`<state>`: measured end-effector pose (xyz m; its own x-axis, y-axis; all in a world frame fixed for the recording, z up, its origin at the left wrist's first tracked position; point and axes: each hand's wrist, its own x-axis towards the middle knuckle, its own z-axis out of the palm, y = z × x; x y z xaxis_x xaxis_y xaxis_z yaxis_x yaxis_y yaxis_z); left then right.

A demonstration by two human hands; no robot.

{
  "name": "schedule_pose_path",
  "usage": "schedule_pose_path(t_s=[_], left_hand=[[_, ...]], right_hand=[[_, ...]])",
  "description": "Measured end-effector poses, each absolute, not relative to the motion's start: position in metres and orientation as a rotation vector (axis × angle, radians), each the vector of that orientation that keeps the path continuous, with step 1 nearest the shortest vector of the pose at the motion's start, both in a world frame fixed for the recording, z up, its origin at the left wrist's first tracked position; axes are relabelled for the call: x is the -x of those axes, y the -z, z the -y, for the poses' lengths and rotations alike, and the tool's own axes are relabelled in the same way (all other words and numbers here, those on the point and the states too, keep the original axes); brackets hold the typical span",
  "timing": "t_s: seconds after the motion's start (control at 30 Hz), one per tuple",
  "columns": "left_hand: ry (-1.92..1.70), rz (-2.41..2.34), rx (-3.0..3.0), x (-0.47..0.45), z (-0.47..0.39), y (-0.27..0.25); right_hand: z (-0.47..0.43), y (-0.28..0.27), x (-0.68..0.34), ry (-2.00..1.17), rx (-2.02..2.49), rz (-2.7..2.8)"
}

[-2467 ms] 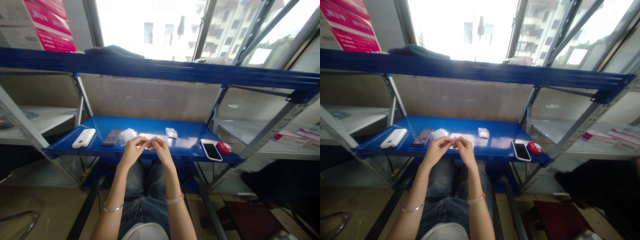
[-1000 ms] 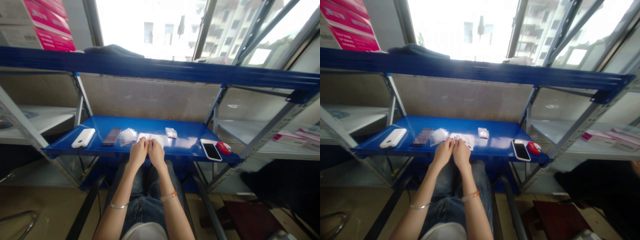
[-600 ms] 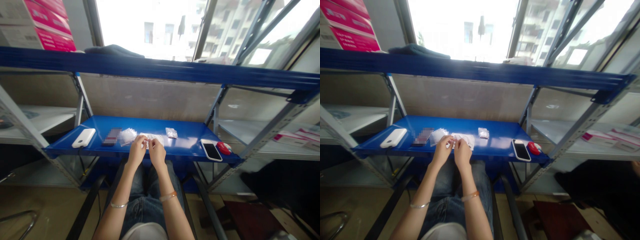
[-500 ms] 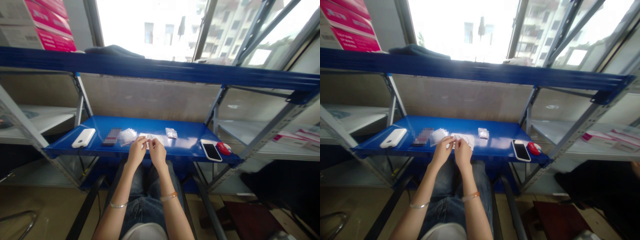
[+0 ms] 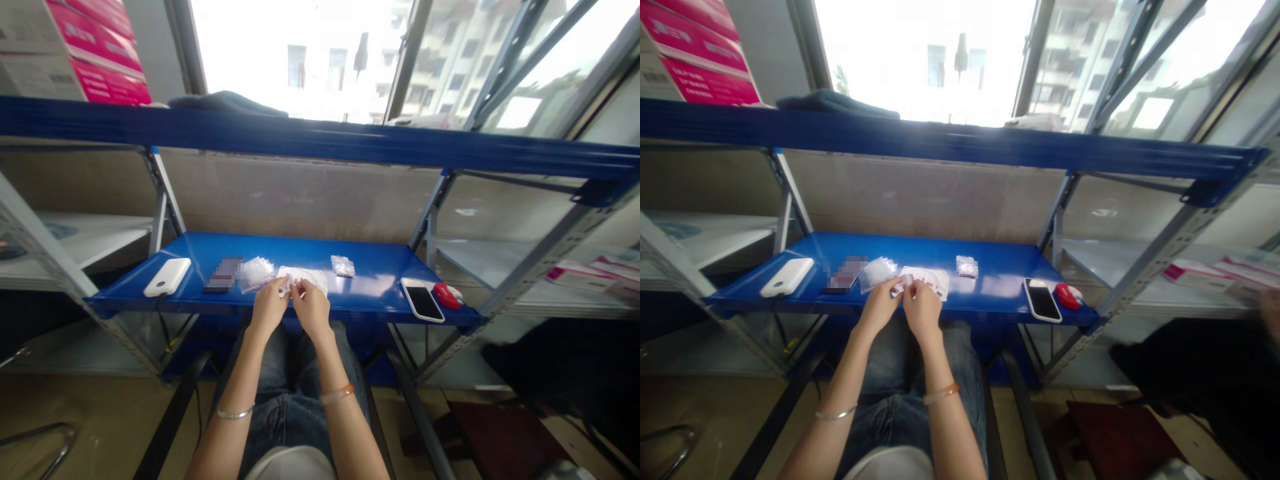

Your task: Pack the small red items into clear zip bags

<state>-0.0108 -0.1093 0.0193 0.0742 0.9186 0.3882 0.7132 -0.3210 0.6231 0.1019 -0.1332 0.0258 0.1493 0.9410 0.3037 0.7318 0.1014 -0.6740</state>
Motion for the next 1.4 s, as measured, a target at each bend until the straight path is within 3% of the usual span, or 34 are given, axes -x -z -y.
schedule_pose_path(t_s=[0.17,0.4,0.63,0.83,1.07,1.27,1.4], left_hand=[[-1.09,-1.667,-2.106,0.012,0.109,-0.019],[-1.202,-1.628,-2.158,0.013,0.107,-0.017],[-1.199,-1.476,-2.337,0.011,0.108,-0.021],[-1.142,-1.443,-2.413,0.01,0.112,-0.025],[-1.314,-1.254,-2.196,0.016,0.111,-0.026],[-1.697,-1.206,-1.238,0.006,0.089,-0.003],[-1.489,-1.041,-0.68,-0.002,0.072,0.017]], right_hand=[[0.129,-0.023,-0.104,-0.496,1.598,1.596],[0.119,-0.017,-0.103,-1.449,1.194,1.133],[0.112,-0.016,-0.104,-1.887,0.824,0.672],[0.11,-0.016,-0.109,-1.877,0.798,0.578],[0.109,-0.016,-0.106,-1.732,0.824,0.478],[0.103,-0.008,-0.1,-1.588,0.787,0.464],[0.097,0.004,-0.082,-1.471,0.845,0.511]])
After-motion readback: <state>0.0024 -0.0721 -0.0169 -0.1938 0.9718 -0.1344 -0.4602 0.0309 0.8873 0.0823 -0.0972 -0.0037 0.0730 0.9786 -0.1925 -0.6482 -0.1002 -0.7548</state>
